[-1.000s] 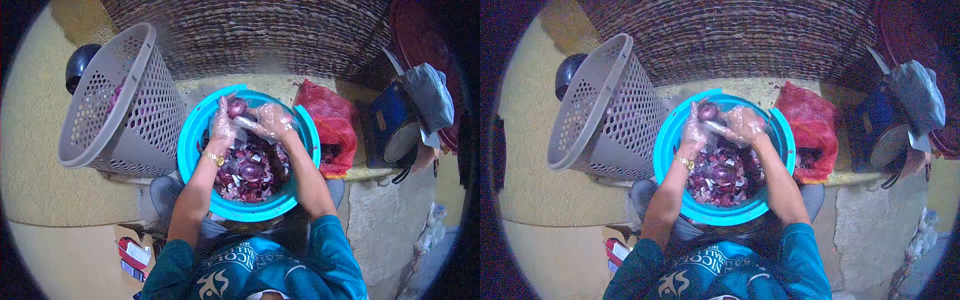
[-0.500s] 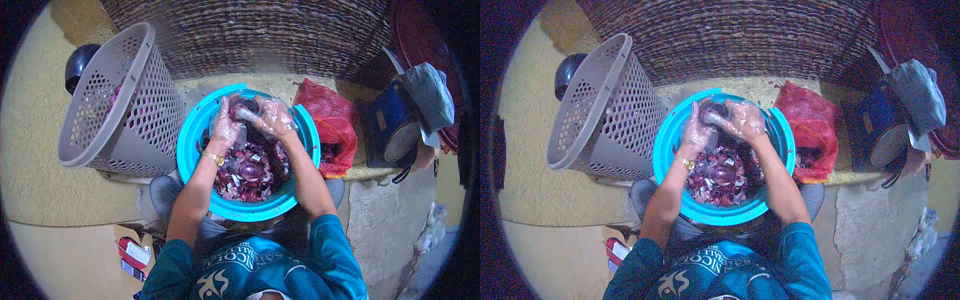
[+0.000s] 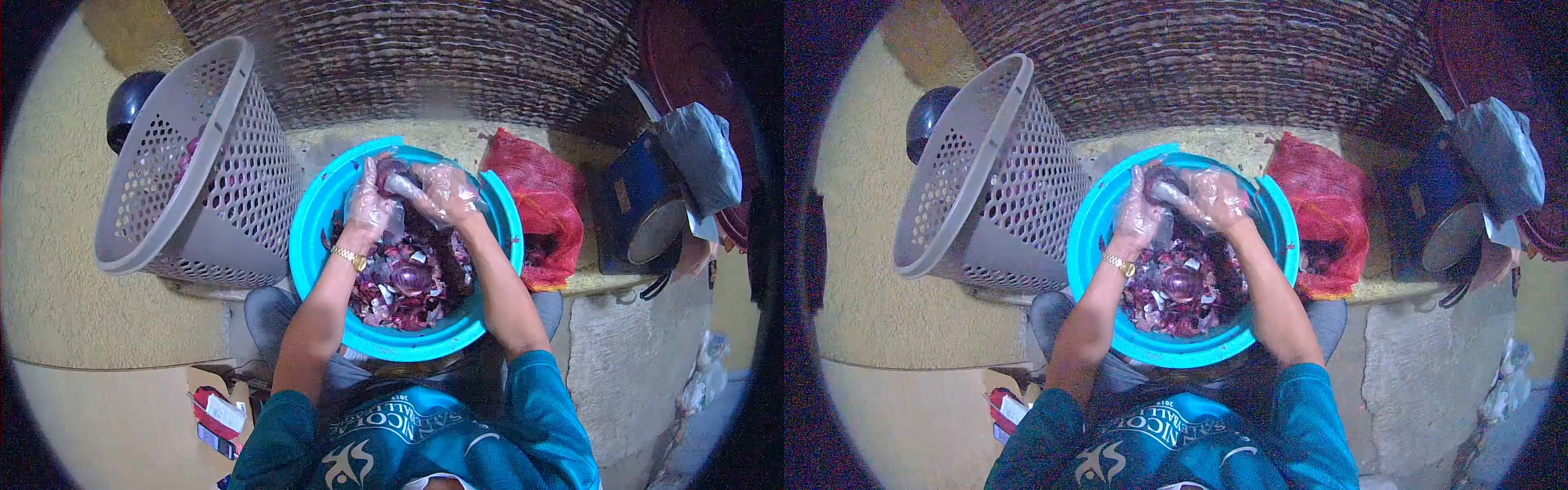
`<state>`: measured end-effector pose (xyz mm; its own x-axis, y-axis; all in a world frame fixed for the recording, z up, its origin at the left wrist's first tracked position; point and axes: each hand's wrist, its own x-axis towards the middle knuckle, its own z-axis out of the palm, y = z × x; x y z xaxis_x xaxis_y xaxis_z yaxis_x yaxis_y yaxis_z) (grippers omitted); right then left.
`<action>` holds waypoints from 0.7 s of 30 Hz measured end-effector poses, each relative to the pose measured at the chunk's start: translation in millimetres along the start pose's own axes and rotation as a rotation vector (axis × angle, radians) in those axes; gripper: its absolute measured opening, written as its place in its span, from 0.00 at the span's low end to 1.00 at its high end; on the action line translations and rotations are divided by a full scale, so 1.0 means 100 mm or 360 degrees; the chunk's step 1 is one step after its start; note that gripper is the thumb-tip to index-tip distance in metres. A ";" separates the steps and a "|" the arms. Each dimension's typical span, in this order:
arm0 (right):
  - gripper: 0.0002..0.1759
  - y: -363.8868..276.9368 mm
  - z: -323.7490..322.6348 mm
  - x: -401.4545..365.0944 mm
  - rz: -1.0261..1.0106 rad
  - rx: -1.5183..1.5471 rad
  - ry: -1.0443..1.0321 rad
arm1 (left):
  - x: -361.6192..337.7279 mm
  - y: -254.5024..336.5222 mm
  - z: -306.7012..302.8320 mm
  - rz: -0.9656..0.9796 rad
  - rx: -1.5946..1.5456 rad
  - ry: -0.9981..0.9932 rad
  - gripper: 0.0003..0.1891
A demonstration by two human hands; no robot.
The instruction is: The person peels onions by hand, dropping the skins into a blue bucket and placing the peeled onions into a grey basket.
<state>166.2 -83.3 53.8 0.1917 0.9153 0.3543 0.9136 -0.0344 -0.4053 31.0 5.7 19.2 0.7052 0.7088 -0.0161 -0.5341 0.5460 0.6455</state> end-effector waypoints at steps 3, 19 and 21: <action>0.26 0.04 0.01 0.00 -0.0046 0.0025 -0.0048 | 0.01 -0.02 -0.04 -0.0011 0.0042 -0.0025 0.21; 0.38 -0.13 -0.23 -0.02 0.0043 -0.0108 0.0008 | 0.05 0.06 -0.15 -0.0177 -0.0142 0.0058 0.25; 0.38 -0.13 -0.22 -0.02 0.0094 -0.0087 0.0033 | 0.06 0.02 -0.16 -0.0190 -0.0160 0.0063 0.23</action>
<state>161.9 -93.3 76.8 0.2526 0.9026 0.3486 0.9185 -0.1103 -0.3797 27.0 18.4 8.3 0.7484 0.6523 -0.1196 -0.4931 0.6680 0.5573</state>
